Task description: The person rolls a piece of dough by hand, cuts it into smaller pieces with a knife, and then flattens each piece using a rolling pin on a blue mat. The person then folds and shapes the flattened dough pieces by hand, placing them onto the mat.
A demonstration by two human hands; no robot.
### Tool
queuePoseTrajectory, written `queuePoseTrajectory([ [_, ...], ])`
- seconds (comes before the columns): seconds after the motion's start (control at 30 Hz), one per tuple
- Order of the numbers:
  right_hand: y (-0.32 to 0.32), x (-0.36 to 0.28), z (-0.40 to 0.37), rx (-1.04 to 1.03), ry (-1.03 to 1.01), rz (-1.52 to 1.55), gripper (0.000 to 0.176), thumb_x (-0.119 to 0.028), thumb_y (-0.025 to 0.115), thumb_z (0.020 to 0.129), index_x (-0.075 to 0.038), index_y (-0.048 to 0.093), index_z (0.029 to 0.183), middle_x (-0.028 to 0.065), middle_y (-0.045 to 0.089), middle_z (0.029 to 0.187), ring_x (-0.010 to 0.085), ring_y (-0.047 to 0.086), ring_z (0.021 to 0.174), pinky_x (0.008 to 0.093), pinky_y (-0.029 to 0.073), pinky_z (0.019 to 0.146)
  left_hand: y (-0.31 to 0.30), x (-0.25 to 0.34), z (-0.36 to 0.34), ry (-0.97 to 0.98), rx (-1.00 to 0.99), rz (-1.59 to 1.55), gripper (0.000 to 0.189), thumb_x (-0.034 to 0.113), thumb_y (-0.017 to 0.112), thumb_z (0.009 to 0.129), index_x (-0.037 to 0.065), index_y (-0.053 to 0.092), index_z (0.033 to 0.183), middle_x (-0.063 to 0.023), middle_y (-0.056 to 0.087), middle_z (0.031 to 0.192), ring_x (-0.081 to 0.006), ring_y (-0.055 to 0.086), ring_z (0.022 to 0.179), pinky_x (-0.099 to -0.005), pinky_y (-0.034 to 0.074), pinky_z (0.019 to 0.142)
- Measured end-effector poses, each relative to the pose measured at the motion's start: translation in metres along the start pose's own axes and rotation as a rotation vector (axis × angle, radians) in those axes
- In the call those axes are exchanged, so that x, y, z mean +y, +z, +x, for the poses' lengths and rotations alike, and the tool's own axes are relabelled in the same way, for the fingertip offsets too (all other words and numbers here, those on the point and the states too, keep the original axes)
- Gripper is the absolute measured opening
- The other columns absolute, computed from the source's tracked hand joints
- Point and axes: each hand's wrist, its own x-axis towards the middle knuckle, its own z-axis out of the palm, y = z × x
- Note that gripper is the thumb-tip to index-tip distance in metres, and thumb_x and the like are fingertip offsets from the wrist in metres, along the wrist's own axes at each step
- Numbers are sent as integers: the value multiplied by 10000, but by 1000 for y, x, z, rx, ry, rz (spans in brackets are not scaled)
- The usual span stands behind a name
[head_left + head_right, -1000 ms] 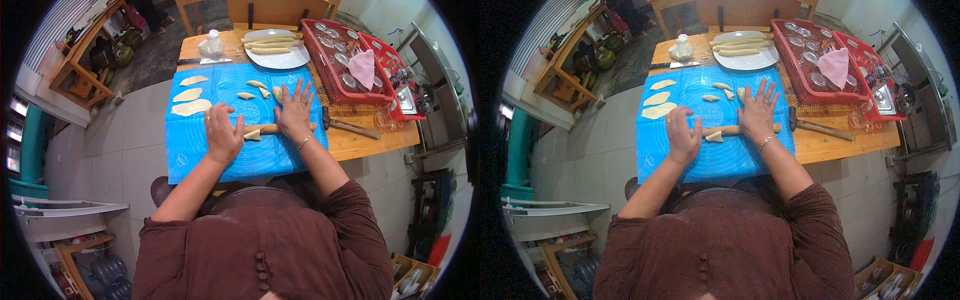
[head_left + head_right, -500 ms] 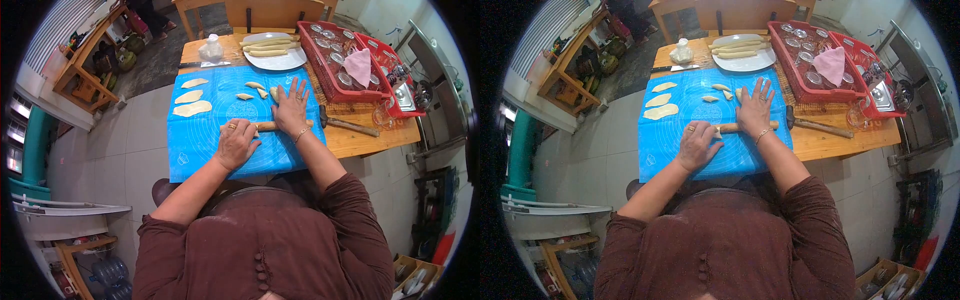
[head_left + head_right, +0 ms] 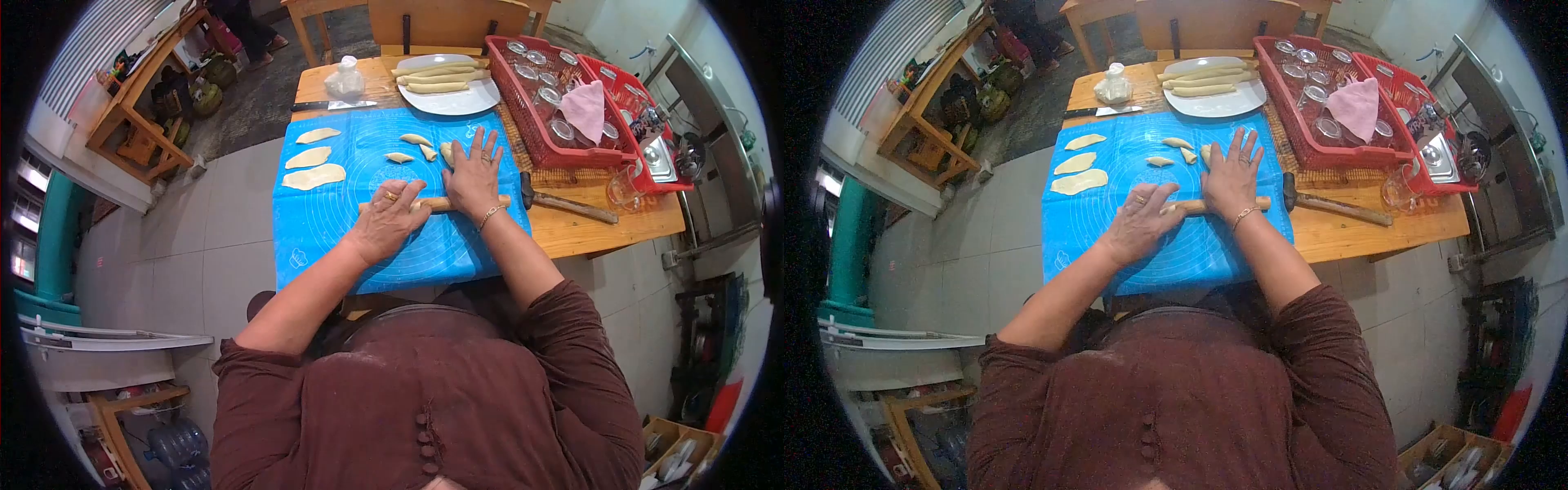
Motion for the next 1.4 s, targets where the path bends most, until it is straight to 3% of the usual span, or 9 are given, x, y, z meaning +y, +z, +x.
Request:
queuePoseTrajectory([
  [0.23,4,2,1,28,-16,30,625,-339,635,845,-67,464,1381,348,161,1523,531,46,1429,636,58,1139,4,-1,0,63,-55,61,125,137,573,816,118,617,931,-108,481,1302,-289,435,1192,-424,362,1042],
  [0.43,0,-1,3,-25,10,-3,607,-340,623,873,-89,459,1400,332,147,1536,511,40,1438,611,68,1149,3,-4,4,-12,-29,-10,94,97,558,809,86,608,888,-130,482,1310,-295,459,1189,-427,323,1082],
  [0.53,-1,-1,2,-30,9,2,606,-337,624,873,-89,459,1401,333,152,1535,509,41,1439,607,69,1151,4,-6,6,-1,51,-31,96,76,564,797,68,601,886,-143,513,1220,-306,501,1119,-422,391,1004],
  [0.7,4,1,-2,57,-33,28,614,-354,617,859,-57,468,1375,353,184,1515,529,67,1428,628,77,1141,12,-1,2,-112,138,-122,73,45,621,771,53,593,838,-125,596,887,-301,591,835,-427,472,779],
  [0.8,4,1,-6,93,-53,46,611,-358,615,862,-56,469,1373,352,177,1517,528,57,1429,627,68,1142,8,4,0,-134,127,-115,31,57,566,791,62,583,816,-101,565,819,-280,596,843,-409,464,813],
  [1.13,0,0,-22,88,-69,82,577,-320,608,881,-70,463,1380,332,147,1533,511,18,1440,616,57,1149,3,20,-16,14,141,-84,16,50,592,770,40,579,771,-112,598,814,-277,590,784,-409,469,744],
  [1.2,-1,-1,-25,76,-74,88,583,-308,617,877,-69,458,1383,332,149,1532,512,29,1439,615,65,1149,1,26,-22,7,51,-92,23,52,586,777,38,572,765,-110,591,823,-277,588,799,-401,472,760],
  [1.4,-14,-12,-36,107,-121,180,569,-288,641,865,-67,482,1364,322,163,1532,510,72,1435,600,90,1155,1,36,-31,-39,49,-153,112,50,645,759,-2,615,854,-126,588,888,-291,588,884,-403,474,837],
])
